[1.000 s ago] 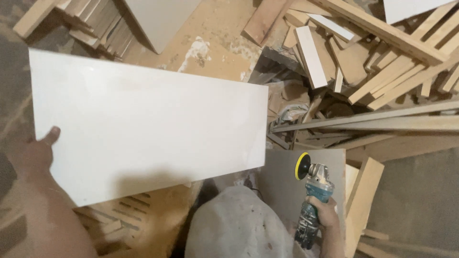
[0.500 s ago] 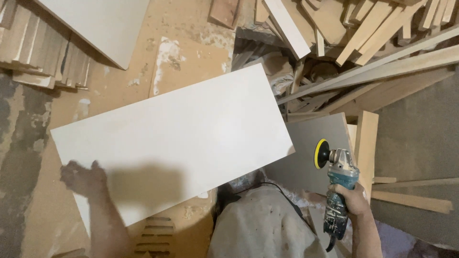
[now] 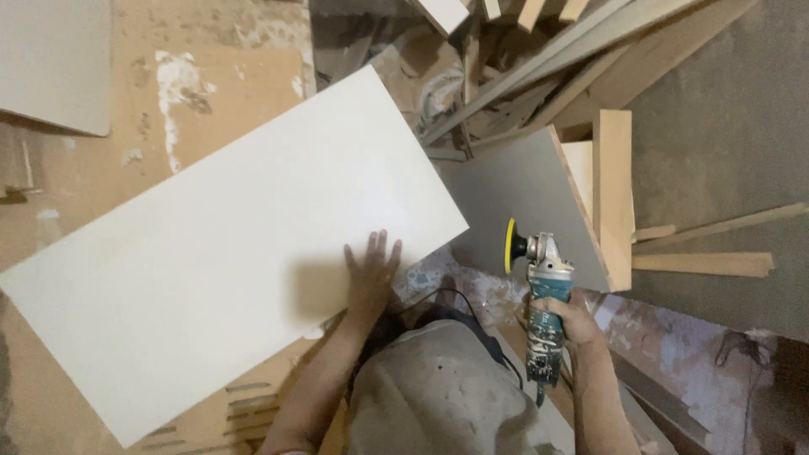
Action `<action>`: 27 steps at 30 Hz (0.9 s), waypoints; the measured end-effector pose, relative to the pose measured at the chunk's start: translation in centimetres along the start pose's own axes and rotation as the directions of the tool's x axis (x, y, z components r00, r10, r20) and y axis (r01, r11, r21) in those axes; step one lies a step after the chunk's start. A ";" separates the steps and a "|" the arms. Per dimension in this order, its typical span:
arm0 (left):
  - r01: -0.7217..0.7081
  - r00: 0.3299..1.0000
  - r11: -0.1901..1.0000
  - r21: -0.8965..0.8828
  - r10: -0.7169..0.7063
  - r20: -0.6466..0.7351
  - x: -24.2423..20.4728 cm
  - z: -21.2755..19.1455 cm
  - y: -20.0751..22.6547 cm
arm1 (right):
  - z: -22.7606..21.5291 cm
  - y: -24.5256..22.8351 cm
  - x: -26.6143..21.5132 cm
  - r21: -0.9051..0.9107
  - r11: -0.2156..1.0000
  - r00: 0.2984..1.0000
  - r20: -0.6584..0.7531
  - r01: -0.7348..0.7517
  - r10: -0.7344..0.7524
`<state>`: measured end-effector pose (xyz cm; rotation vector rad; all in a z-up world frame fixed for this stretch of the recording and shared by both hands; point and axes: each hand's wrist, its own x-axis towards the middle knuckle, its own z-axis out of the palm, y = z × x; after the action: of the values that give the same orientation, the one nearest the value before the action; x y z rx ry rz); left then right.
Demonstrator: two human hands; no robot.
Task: Using a handheld power sander to smooth the edges and surfaces of multiple white wood panels in a workshop.
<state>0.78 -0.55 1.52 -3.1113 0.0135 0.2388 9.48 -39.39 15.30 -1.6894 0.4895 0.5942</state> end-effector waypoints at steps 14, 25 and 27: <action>0.455 0.879 0.842 -0.290 -0.373 0.298 -3.4 -5.5 -2.4 | -0.9 12.2 11.7 0.523 0.815 0.488 0.660 0.249 -0.572; 0.775 0.575 0.544 -0.320 -0.818 0.003 -2.3 1.2 -14.0 | 1.2 12.1 14.2 -0.042 0.952 0.709 0.658 -0.304 0.256; 0.793 0.553 0.521 -0.314 -0.833 0.013 -2.0 1.0 -14.4 | 1.8 10.7 14.8 -0.031 0.958 0.692 0.685 -0.284 0.228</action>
<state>-1.18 13.91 1.16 -2.9372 -1.5861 -0.0250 14.23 -39.73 -2.48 -1.2024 0.1968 1.3288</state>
